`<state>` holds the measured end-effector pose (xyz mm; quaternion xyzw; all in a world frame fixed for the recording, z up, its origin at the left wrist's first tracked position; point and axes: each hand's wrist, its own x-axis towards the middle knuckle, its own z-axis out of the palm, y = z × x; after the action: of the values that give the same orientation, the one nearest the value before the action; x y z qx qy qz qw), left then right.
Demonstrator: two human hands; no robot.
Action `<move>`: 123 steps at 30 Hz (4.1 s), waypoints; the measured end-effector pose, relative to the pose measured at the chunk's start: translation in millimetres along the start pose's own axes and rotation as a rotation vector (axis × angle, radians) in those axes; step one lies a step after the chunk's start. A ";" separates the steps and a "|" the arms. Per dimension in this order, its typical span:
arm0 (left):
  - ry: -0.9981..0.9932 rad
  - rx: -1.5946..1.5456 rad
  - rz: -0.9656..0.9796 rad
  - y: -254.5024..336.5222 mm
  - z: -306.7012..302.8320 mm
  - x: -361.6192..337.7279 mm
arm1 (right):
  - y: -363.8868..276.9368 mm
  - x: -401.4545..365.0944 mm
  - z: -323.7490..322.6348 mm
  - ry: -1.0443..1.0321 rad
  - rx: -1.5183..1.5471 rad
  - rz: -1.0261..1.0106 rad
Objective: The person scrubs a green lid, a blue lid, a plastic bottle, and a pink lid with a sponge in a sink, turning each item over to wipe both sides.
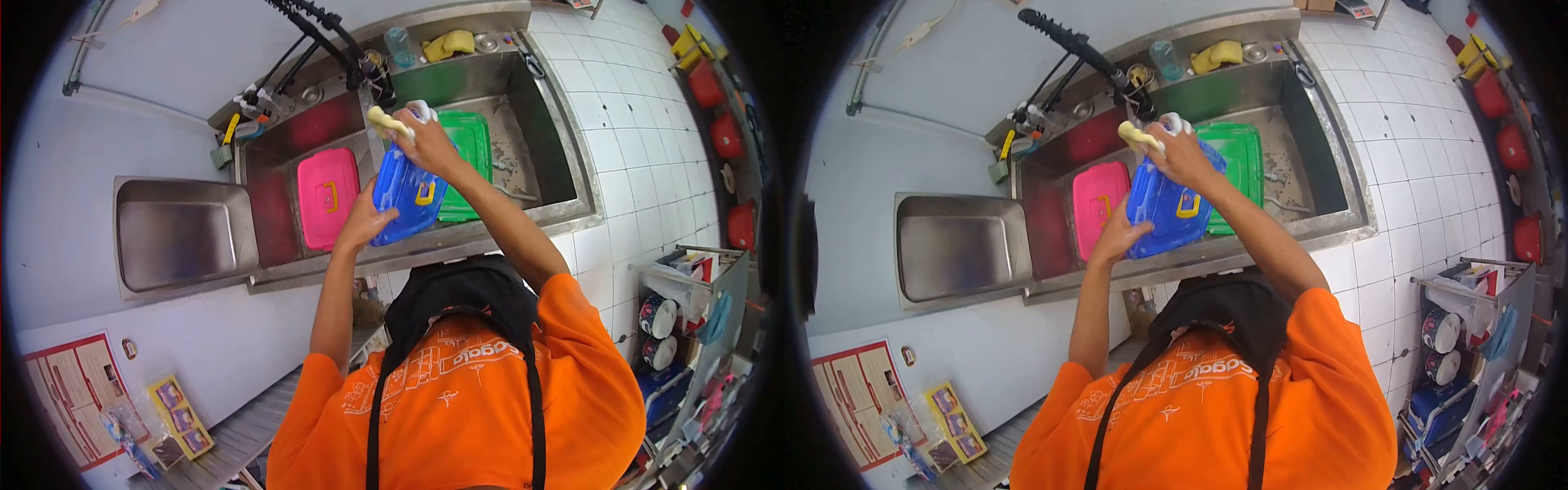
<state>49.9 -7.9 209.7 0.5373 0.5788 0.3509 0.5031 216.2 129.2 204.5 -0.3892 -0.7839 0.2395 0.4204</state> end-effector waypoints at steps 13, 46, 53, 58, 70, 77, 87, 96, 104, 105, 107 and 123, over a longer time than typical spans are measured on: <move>0.254 0.014 0.128 0.8 12.1 -3.5 | -27.4 -83.8 28.8 -0.013 -0.121 -0.364; 0.188 -0.111 -0.129 -31.4 -43.8 -106.2 | 133.1 -11.8 33.1 0.075 -0.056 0.254; 0.210 -0.075 -0.112 -28.3 -57.4 -105.6 | 218.4 -15.5 83.4 0.215 0.549 0.660; 0.228 -0.119 -0.152 -31.7 -64.6 -112.1 | 201.8 -75.7 85.1 0.022 0.782 1.143; -0.169 0.635 0.010 37.4 -52.0 -69.7 | 263.6 -169.3 71.3 0.111 1.888 1.130; 0.013 1.202 0.290 0.8 -83.1 -36.7 | 262.2 -111.3 -30.3 -0.193 1.448 1.168; 0.556 0.710 -0.008 -152.5 -75.7 -59.8 | 209.1 -147.2 5.1 -0.180 1.261 1.086; 0.865 0.398 0.068 -214.1 -109.8 -66.1 | 170.2 -154.6 -3.3 -0.202 1.094 1.043; 0.558 0.227 -0.317 -247.6 -117.8 -43.4 | 195.6 -95.0 -65.0 -0.665 0.360 1.000; 0.560 0.227 -0.306 -246.6 -118.7 -42.0 | 236.0 -83.3 -54.7 -0.601 0.220 0.913; 0.580 0.286 -0.325 -245.5 -118.7 -38.4 | 252.8 -29.1 -35.1 -0.283 -0.092 0.519; 1.176 0.182 -0.280 -178.1 -59.0 -52.6 | 197.3 268.2 96.6 -0.101 -0.886 -0.048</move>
<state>-59.0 -82.7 66.5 0.2130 0.8524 0.4685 0.0927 123.0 457.1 141.2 -0.5011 -0.8392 -0.1106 0.1800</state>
